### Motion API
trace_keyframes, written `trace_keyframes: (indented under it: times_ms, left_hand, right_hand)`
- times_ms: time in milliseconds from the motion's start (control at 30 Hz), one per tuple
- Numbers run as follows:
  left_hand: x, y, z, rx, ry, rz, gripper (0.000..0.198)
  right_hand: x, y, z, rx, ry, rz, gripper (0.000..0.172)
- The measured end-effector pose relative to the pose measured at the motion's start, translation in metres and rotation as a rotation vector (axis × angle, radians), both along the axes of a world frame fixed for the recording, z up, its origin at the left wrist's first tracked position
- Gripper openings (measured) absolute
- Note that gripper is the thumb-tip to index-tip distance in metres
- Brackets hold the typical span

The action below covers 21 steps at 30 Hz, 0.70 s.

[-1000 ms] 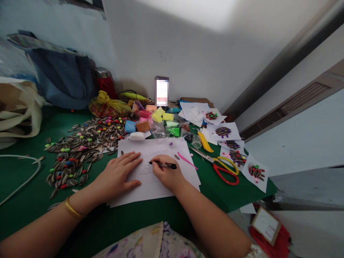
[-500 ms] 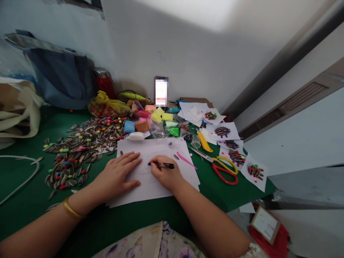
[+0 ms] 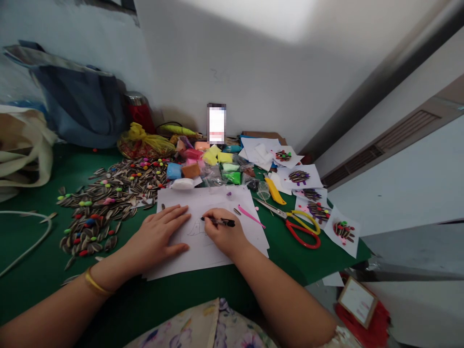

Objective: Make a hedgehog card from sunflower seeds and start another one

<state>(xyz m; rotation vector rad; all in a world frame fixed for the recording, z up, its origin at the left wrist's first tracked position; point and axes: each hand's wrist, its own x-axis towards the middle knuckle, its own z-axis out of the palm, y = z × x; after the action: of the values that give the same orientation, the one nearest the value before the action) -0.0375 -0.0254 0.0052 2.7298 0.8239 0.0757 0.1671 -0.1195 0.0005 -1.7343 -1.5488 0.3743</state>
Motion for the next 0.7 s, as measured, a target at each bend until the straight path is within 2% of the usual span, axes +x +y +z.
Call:
trace_keyframes:
  times_ms: [133,700]
  left_hand:
    - [0.0001,-0.0001,0.0011,0.0,0.008,-0.004,0.071]
    - [0.0004,0.0001,0.0017,-0.004,0.016,0.002,0.071]
  right_hand:
    - [0.001,0.0004,-0.0007,-0.009,0.007,-0.034,0.017]
    - [0.0011,-0.0019,0.0022,0.026,0.013,-0.023,0.017]
